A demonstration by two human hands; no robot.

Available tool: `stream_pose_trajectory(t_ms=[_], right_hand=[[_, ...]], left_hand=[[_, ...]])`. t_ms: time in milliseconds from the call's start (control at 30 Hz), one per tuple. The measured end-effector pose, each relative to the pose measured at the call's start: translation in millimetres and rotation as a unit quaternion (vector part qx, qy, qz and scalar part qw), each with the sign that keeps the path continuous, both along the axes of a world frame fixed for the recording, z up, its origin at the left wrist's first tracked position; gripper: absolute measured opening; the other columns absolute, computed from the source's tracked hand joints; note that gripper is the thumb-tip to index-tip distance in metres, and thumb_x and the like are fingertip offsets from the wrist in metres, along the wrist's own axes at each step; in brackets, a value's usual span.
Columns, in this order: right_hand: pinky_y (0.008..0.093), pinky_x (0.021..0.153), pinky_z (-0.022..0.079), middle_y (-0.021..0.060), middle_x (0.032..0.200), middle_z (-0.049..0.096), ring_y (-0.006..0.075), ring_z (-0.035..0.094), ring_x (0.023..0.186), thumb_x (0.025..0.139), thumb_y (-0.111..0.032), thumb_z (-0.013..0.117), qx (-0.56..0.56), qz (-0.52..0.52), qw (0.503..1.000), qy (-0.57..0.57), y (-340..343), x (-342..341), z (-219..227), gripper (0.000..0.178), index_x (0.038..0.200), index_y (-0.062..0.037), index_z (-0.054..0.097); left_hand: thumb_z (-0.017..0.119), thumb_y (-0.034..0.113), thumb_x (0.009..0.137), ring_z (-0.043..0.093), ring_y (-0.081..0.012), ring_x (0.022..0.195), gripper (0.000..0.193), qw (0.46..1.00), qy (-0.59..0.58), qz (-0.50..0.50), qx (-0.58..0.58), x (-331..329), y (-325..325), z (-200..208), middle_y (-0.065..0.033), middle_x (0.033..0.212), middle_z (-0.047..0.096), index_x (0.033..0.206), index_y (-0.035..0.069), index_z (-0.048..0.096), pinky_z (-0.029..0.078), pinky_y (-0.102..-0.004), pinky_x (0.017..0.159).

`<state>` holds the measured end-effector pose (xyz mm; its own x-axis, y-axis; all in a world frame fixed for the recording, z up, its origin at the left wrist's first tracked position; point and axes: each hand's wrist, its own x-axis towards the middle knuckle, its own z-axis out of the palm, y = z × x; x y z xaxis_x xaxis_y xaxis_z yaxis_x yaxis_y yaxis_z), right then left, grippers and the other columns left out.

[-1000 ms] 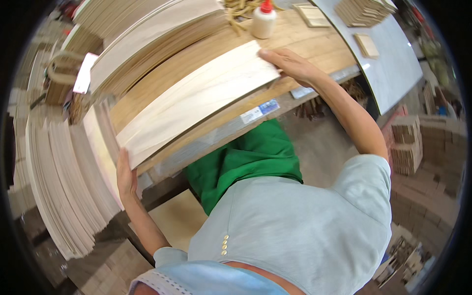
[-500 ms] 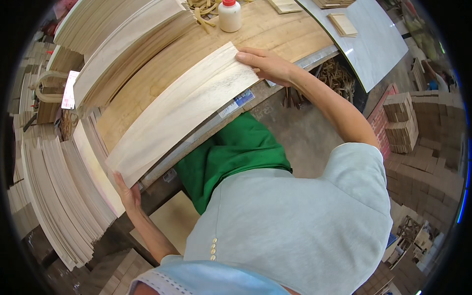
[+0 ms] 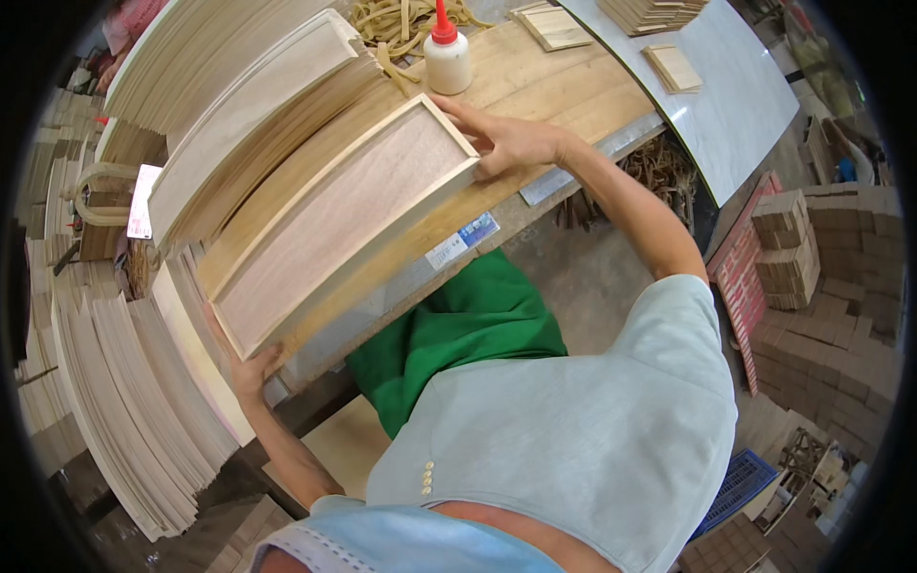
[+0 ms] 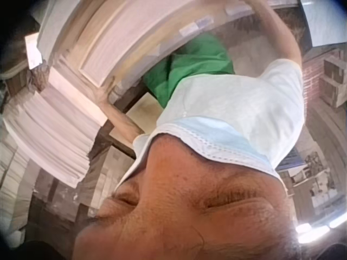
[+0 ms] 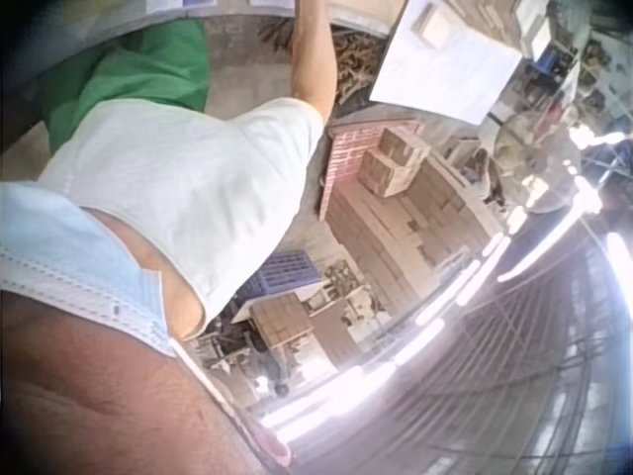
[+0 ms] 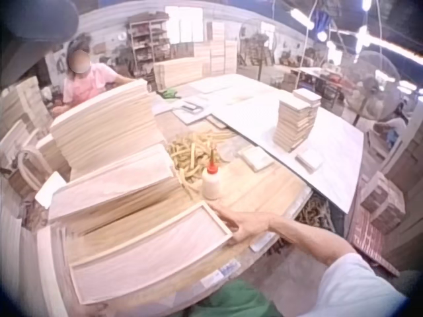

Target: Applying glue and assembling wooden planks into a box structure.

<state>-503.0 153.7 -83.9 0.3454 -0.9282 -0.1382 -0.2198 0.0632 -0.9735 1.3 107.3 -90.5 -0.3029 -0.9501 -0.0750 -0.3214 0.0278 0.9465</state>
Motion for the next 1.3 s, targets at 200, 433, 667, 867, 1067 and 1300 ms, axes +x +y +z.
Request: stream_pose_trajectory(t_ms=[200,433,667,867,1067,1300], right_hand=[[0.0379,0.110,0.033,0.0110,0.153,0.024,0.0239,0.031,0.138,0.074,0.003,0.059,0.012,-0.048,0.998,-0.033,5.9,-23.3,10.0,0.094,0.152,-0.0144,0.010],[0.0378,0.099,0.044,0.0132,0.135,0.049,0.0264,0.050,0.121,0.078,-0.018,0.072,-0.176,-0.326,0.922,0.109,-53.1,-25.2,-12.3,0.076,0.143,-0.0067,0.034],[0.0349,0.093,0.048,0.0130,0.125,0.055,0.0234,0.057,0.112,0.075,-0.018,0.075,-0.146,-0.417,0.877,0.186,-58.5,-54.8,-23.7,0.072,0.137,-0.0043,0.040],[0.0344,0.089,0.049,0.0139,0.116,0.061,0.0245,0.061,0.104,0.077,-0.022,0.074,-0.146,-0.464,0.825,0.288,-42.7,-85.6,-36.6,0.061,0.128,-0.0012,0.048],[0.0362,0.079,0.050,0.0124,0.099,0.068,0.0224,0.065,0.089,0.086,-0.025,0.067,-0.174,-0.437,0.820,0.325,-33.9,-42.1,8.9,0.035,0.111,-0.0011,0.064],[0.0419,0.075,0.053,0.0190,0.097,0.068,0.0319,0.066,0.092,0.086,-0.039,0.059,-0.078,-0.338,0.795,0.497,-187.6,-21.3,-4.3,0.041,0.097,-0.0003,0.068]], left_hand=[[0.065,-0.011,0.058,0.033,-0.0233,0.130,0.119,0.989,-0.020,0.050,0.140,12.2,4.1,-6.9,-0.0118,0.148,0.026,0.153,0.020,0.002,0.039,-0.0315,0.098],[0.062,-0.002,0.060,0.038,-0.0222,0.127,0.115,0.997,0.047,0.063,0.022,0.7,16.5,10.7,-0.0119,0.158,0.012,0.154,0.023,0.000,0.048,-0.0219,0.071],[0.054,-0.010,0.058,0.019,-0.0257,0.142,0.115,0.987,0.136,0.076,0.031,13.8,17.4,1.9,-0.0103,0.159,0.011,0.153,0.022,-0.003,0.045,-0.0284,0.092],[0.057,-0.004,0.061,0.016,-0.0292,0.144,0.112,0.990,0.112,0.083,0.032,15.0,19.0,1.7,-0.0137,0.158,0.014,0.153,0.020,-0.003,0.027,-0.0384,0.111],[0.071,0.022,0.072,0.020,-0.0363,0.142,0.108,0.992,0.069,0.090,-0.049,15.9,35.0,11.9,-0.0175,0.155,0.019,0.152,0.014,-0.001,0.013,-0.0463,0.116],[0.074,0.043,0.077,0.025,-0.0374,0.140,0.109,0.988,0.018,0.117,-0.100,4.2,47.1,38.2,-0.0189,0.153,0.024,0.152,0.009,0.002,0.016,-0.0477,0.115]])
